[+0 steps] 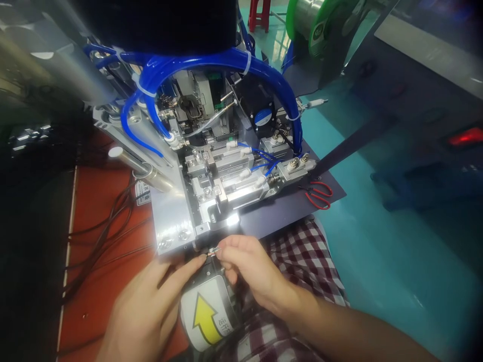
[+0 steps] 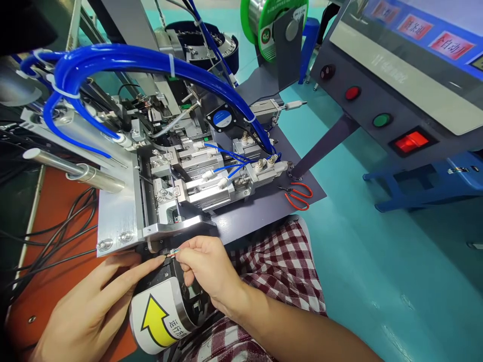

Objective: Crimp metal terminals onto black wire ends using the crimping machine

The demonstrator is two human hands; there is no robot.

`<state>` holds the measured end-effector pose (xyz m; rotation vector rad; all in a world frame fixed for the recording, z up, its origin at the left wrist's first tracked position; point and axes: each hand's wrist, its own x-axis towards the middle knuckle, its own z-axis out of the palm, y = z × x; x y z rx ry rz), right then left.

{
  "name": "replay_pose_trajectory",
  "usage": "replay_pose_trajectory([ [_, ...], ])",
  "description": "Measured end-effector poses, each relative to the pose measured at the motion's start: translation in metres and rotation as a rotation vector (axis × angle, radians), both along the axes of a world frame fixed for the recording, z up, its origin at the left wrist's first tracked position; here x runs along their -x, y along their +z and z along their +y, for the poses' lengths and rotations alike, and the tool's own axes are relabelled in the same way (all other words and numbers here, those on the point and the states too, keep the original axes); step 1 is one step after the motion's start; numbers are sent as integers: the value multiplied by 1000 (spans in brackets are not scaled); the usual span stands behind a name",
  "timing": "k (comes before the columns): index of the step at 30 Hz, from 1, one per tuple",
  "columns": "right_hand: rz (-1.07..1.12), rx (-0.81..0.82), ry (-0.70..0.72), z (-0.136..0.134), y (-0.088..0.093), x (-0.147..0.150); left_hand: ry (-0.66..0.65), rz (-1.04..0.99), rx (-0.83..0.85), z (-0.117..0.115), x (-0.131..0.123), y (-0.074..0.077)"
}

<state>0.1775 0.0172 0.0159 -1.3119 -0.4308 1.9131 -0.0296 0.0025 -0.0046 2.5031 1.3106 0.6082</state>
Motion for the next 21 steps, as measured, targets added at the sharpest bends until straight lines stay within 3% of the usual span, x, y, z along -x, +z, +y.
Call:
replay_pose_trajectory([
  [11,-66,-105,-85,-5,-14,3,2,0,2,2,3,-1],
  [17,-255,-277,109,-8,-20,-3,-58,-8,-97,10,-4,11],
  [21,-349,-370,94,-8,-23,3,-79,37,-136,12,-7,17],
])
